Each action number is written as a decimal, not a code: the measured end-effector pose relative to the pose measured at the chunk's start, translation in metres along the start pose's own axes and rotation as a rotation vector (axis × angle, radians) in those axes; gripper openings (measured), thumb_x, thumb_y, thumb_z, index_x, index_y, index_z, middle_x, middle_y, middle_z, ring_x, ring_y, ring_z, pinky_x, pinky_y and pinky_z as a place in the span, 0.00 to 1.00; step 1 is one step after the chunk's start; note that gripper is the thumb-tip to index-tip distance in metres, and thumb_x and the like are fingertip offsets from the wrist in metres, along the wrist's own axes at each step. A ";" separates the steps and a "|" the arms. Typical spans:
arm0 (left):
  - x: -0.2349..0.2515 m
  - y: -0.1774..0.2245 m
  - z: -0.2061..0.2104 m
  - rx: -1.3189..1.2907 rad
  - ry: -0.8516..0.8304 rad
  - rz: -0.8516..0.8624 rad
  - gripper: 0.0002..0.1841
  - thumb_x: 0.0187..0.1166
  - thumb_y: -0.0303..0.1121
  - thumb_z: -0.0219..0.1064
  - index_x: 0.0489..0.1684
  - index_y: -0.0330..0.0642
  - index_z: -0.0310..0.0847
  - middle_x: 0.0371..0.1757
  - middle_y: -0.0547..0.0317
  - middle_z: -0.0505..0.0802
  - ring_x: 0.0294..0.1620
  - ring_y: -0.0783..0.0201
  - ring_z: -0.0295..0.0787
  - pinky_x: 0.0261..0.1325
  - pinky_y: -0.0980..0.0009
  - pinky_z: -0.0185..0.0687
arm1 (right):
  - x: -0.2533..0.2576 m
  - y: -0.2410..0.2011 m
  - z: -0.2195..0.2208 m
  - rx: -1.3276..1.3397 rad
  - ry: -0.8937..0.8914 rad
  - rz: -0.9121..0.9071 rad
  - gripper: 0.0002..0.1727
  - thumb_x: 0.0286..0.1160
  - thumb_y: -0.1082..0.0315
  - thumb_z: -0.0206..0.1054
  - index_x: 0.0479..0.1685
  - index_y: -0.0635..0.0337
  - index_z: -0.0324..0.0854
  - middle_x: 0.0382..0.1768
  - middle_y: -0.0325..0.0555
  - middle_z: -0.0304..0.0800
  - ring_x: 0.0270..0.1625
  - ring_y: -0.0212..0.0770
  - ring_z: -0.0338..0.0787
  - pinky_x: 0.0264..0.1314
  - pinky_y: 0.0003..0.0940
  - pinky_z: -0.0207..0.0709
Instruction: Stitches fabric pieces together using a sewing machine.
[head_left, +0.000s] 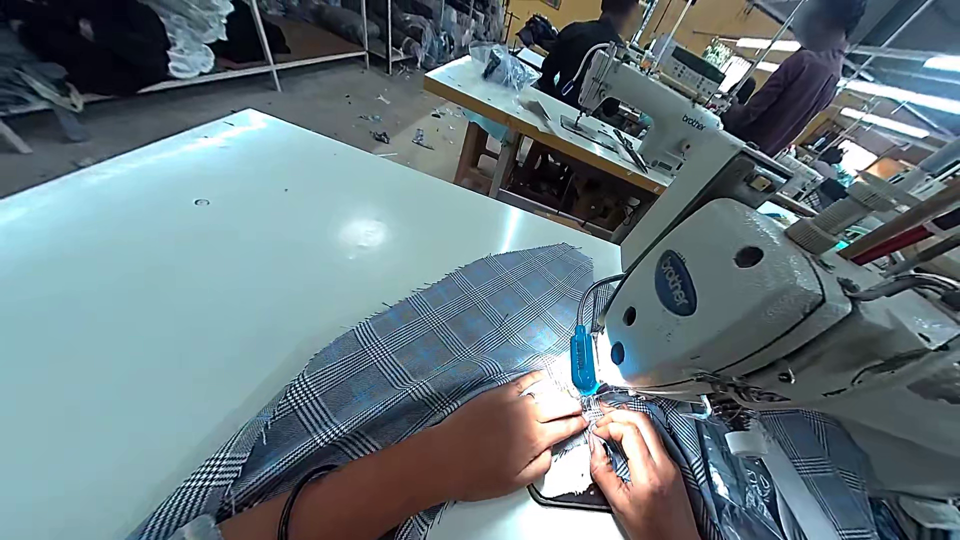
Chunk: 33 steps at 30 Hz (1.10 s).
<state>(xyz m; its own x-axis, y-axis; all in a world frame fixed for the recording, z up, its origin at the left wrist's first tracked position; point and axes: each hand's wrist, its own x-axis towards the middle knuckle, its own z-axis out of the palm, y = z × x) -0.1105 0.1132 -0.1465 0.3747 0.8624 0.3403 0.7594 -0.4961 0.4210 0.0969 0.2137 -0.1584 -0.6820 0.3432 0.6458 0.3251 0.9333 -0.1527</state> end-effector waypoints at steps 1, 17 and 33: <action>0.000 0.000 0.000 -0.014 -0.005 -0.004 0.25 0.83 0.29 0.47 0.76 0.38 0.79 0.76 0.46 0.86 0.80 0.50 0.79 0.85 0.49 0.59 | 0.000 0.000 -0.001 -0.004 0.005 -0.012 0.08 0.71 0.66 0.63 0.33 0.59 0.86 0.42 0.51 0.93 0.54 0.38 0.92 0.62 0.19 0.79; 0.002 0.002 -0.001 -0.087 0.010 0.007 0.21 0.82 0.26 0.51 0.69 0.33 0.83 0.71 0.44 0.88 0.77 0.46 0.81 0.84 0.49 0.62 | -0.002 0.001 -0.004 -0.033 0.012 -0.082 0.09 0.74 0.66 0.65 0.32 0.55 0.90 0.38 0.44 0.93 0.49 0.37 0.90 0.59 0.20 0.79; -0.015 0.007 0.017 0.164 0.176 0.135 0.21 0.81 0.31 0.52 0.64 0.47 0.89 0.67 0.51 0.92 0.73 0.52 0.86 0.82 0.50 0.68 | -0.021 0.008 -0.026 0.243 -0.230 -0.107 0.21 0.77 0.73 0.52 0.57 0.65 0.90 0.63 0.53 0.92 0.75 0.46 0.85 0.85 0.37 0.67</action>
<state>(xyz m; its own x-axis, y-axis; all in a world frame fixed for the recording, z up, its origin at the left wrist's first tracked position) -0.1016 0.0985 -0.1634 0.3908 0.7517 0.5312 0.7902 -0.5700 0.2252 0.1315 0.2115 -0.1536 -0.8427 0.2307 0.4864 0.0970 0.9538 -0.2845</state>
